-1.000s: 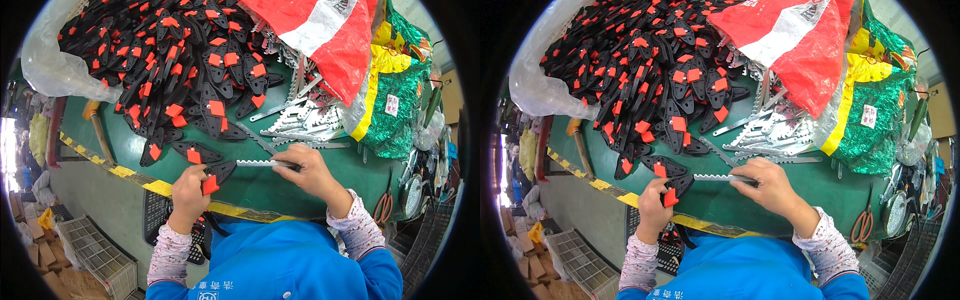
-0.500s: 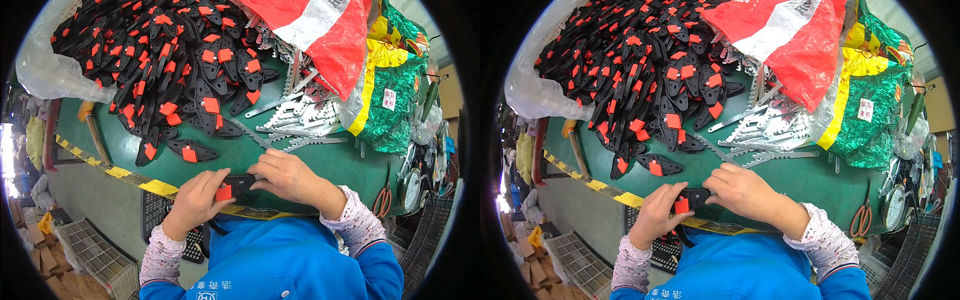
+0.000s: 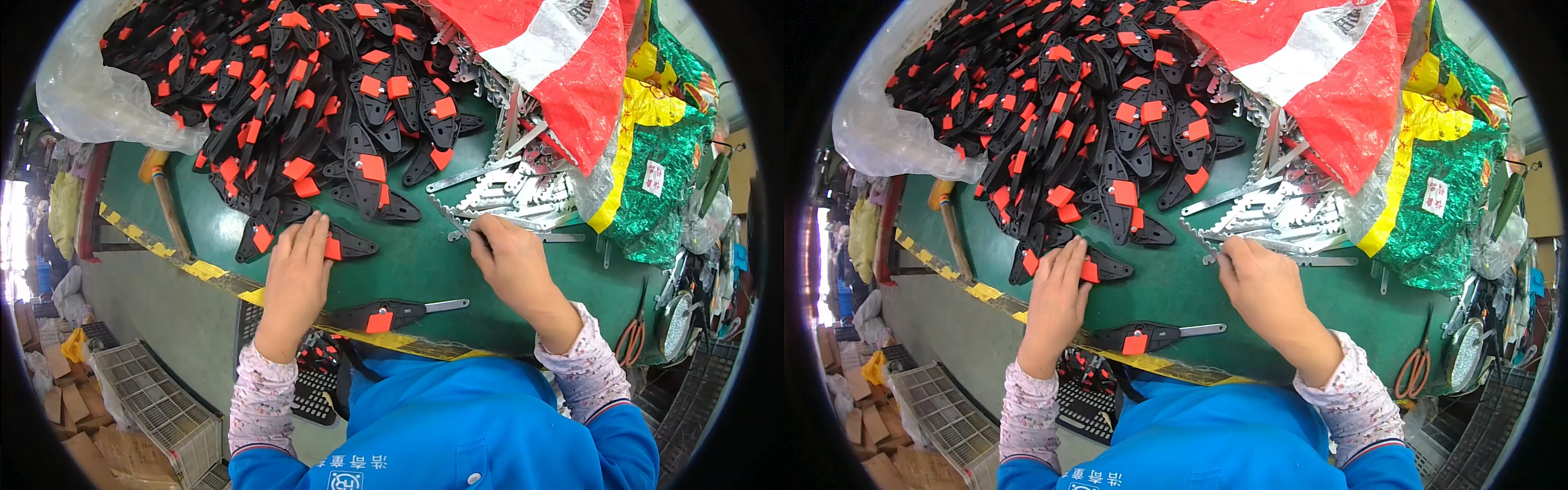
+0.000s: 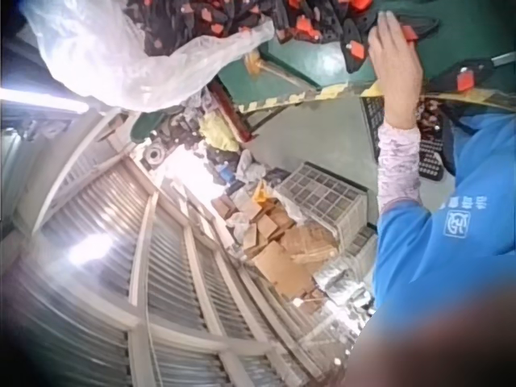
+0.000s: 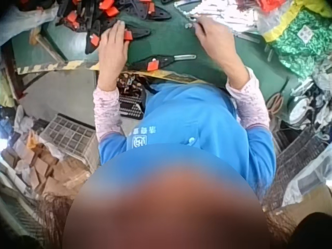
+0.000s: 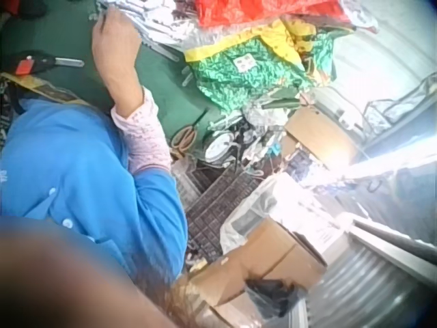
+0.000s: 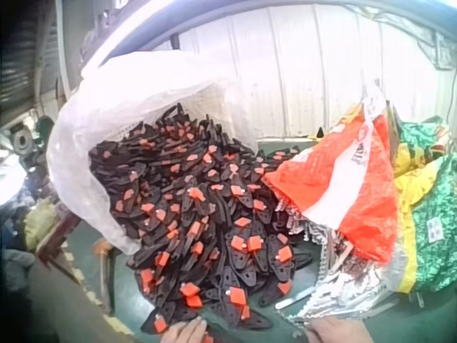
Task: The person repeatedly picks up black plastic handles and serrated metal blades from a green workbench, inserts the blades into the handles, and places the assembled tools into a pile. The process continues throughout the clip with consistent hand movements.
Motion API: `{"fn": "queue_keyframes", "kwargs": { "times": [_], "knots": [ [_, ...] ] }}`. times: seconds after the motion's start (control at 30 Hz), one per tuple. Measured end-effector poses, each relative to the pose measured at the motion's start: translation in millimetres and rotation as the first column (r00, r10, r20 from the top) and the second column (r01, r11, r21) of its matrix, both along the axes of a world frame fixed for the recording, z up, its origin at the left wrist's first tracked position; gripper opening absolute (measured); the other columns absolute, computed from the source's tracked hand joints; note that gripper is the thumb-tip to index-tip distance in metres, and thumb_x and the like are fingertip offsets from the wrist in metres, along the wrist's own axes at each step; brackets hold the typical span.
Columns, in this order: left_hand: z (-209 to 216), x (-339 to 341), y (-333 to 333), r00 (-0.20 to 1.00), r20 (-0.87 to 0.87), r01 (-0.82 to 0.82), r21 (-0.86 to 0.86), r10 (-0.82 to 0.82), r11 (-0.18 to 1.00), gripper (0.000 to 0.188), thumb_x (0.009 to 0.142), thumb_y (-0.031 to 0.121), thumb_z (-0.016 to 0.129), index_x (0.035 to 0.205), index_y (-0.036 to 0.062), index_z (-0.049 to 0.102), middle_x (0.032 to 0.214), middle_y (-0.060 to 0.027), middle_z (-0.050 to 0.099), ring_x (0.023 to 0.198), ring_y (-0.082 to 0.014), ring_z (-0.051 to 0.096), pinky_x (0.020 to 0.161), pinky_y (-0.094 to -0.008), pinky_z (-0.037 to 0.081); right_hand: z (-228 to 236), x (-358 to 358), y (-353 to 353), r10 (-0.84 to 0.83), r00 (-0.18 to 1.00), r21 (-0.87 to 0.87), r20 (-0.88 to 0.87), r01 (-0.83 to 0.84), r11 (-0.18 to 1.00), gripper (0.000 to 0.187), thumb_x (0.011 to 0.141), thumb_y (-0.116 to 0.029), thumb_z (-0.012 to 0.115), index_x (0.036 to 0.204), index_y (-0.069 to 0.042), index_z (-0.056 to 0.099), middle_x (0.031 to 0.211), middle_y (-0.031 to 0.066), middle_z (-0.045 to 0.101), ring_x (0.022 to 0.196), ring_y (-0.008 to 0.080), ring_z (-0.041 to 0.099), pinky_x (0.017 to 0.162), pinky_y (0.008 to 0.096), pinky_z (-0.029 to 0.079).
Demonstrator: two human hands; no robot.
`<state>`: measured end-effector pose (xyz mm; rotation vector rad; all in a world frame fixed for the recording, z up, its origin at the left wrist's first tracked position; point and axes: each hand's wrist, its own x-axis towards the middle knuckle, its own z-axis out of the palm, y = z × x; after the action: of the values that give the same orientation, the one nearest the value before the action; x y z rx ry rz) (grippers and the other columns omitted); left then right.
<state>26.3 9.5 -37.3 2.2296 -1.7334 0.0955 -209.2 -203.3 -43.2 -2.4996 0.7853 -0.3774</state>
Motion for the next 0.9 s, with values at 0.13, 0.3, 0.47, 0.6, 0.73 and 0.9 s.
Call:
{"fn": "queue_keyframes", "kwargs": {
  "times": [0.13,0.3,0.47,0.6,0.73,0.9],
  "knots": [
    [13.3,-8.6,-9.2,0.928,-0.372,0.047,0.198,0.031,0.979,0.071,0.077,0.0,0.08,0.143,-0.0021,0.057,0.125,-0.0179,0.058,0.109,-0.0375,0.06,0.098,-0.0427,0.052,11.2,-15.1,-1.1,0.033,0.994,0.478,0.107,-0.081,0.875,0.01,0.104,-0.013,0.064,0.106,-0.004,0.063,0.08,0.0149,0.069,0.069,0.0336,0.069,0.063,0.0425,0.053],
    [-5.2,-34.3,-11.7,0.341,-0.932,-0.109,-0.166,-0.12,0.98,0.061,0.083,-0.003,0.08,0.136,0.0049,0.051,0.131,-0.012,0.058,0.117,-0.0193,0.064,0.101,-0.038,0.056,-1.2,-15.7,11.0,-0.121,0.977,0.767,0.176,-0.059,0.639,0.022,0.107,-0.019,0.067,0.119,-0.001,0.066,0.081,0.0071,0.068,0.074,0.0143,0.065,0.067,0.0314,0.051],
    [-10.3,-56.3,-10.3,0.036,-0.981,-0.161,-0.195,-0.192,0.967,0.1,0.076,-0.001,0.091,0.154,0.0062,0.03,0.146,-0.017,0.056,0.131,-0.0286,0.062,0.109,-0.0423,0.055,7.7,7.7,31.9,-0.243,0.963,0.993,0.119,-0.116,0.029,0.038,0.101,-0.027,0.078,0.124,0.001,0.066,0.104,0.0041,0.074,0.087,0.0081,0.066,0.075,0.0212,0.053],
    [0.5,-55.2,-17.3,0.357,-0.907,-0.235,-0.317,-0.221,0.919,0.126,0.066,0.011,0.101,0.164,0.003,0.024,0.156,-0.0202,0.051,0.137,-0.0339,0.057,0.113,-0.0469,0.051,-6.2,16.0,31.4,-0.33,0.881,0.924,0.339,-0.245,0.295,0.024,0.102,-0.011,0.075,0.119,0.002,0.066,0.104,0.0042,0.073,0.091,0.0052,0.064,0.08,0.0218,0.053],
    [4.2,-32.2,-11.9,0.9,-0.417,0.008,-0.275,-0.127,0.961,0.129,0.061,0.024,0.103,0.165,0.0013,0.029,0.158,-0.023,0.051,0.136,-0.0405,0.057,0.113,-0.0503,0.047,-2.6,12.3,22.7,-0.289,0.901,0.892,0.324,-0.189,0.411,0.02,0.101,-0.006,0.074,0.116,0.003,0.065,0.098,0.0032,0.071,0.086,0.0046,0.06,0.076,0.0231,0.05],
    [26.1,-44.0,-21.6,0.958,-0.183,0.217,-0.055,-0.223,0.975,0.084,0.069,0.022,0.095,0.142,-0.0006,0.061,0.133,-0.0201,0.068,0.117,-0.0402,0.067,0.101,-0.048,0.054,-1.2,5.6,27.8,-0.19,0.947,0.819,0.258,-0.11,0.563,0.023,0.099,-0.011,0.076,0.114,0.002,0.064,0.091,0.0024,0.066,0.079,0.0059,0.053,0.069,0.0255,0.047]
  ]
}}
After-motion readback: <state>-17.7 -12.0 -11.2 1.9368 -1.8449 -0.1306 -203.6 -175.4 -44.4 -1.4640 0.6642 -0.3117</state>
